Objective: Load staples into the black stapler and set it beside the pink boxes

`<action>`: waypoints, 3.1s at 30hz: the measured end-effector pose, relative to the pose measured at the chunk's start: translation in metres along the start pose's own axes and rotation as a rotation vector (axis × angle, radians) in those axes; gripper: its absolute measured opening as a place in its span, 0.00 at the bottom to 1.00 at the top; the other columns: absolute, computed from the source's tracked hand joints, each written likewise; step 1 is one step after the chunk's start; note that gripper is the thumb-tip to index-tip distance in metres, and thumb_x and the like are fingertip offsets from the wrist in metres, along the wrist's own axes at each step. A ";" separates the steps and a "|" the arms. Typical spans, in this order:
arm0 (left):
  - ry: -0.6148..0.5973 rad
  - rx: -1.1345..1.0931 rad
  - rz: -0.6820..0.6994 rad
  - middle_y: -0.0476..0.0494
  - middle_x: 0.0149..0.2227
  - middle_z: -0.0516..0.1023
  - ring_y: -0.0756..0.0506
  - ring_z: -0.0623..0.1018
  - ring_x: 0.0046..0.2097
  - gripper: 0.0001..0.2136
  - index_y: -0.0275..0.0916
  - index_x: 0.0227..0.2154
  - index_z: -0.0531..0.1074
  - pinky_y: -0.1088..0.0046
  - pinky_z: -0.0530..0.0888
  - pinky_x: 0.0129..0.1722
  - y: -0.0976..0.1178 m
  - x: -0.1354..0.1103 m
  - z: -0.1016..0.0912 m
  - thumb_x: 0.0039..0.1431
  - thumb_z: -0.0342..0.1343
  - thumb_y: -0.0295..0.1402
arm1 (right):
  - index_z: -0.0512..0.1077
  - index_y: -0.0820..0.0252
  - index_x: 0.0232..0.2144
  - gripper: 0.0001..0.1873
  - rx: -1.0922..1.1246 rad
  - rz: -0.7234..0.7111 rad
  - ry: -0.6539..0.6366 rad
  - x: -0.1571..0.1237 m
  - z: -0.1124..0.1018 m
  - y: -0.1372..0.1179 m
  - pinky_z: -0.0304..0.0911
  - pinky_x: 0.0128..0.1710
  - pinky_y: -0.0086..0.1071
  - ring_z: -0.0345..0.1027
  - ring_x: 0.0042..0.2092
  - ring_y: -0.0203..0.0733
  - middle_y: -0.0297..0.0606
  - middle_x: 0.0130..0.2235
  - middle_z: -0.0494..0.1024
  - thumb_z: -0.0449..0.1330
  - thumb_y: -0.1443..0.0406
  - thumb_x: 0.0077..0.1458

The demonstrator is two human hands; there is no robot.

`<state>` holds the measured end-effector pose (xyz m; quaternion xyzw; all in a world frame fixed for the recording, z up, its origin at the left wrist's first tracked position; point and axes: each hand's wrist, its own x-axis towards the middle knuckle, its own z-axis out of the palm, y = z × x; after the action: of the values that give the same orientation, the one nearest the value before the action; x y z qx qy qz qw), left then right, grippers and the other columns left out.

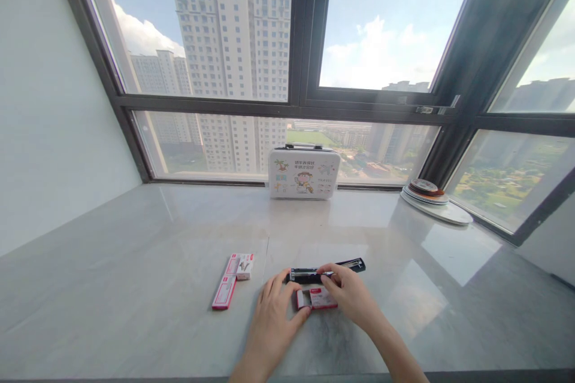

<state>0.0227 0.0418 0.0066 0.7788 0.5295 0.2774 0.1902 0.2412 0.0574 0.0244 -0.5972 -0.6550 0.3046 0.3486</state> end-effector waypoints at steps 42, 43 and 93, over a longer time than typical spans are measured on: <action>0.135 0.064 -0.046 0.48 0.34 0.77 0.42 0.74 0.41 0.12 0.43 0.29 0.72 0.65 0.64 0.45 0.007 0.005 0.005 0.68 0.52 0.37 | 0.79 0.53 0.45 0.17 -0.184 -0.127 -0.146 -0.027 -0.029 0.023 0.56 0.32 0.30 0.66 0.33 0.39 0.32 0.34 0.79 0.68 0.56 0.54; 0.134 0.067 -0.038 0.48 0.33 0.77 0.42 0.74 0.41 0.11 0.43 0.29 0.72 0.64 0.64 0.45 0.009 0.006 0.007 0.68 0.52 0.37 | 0.79 0.53 0.45 0.17 -0.180 -0.129 -0.147 -0.027 -0.028 0.021 0.56 0.32 0.30 0.66 0.33 0.39 0.32 0.34 0.79 0.69 0.57 0.53; 0.148 -0.238 0.021 0.49 0.40 0.74 0.48 0.73 0.35 0.10 0.48 0.45 0.78 0.73 0.69 0.39 -0.006 0.031 0.002 0.66 0.54 0.37 | 0.77 0.55 0.29 0.20 -0.334 -0.090 0.110 0.019 0.007 -0.004 0.53 0.33 0.31 0.68 0.30 0.41 0.36 0.26 0.77 0.54 0.52 0.67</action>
<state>0.0278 0.0726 0.0085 0.7334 0.4974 0.3971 0.2388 0.2326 0.0761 0.0257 -0.6325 -0.7027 0.1425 0.2931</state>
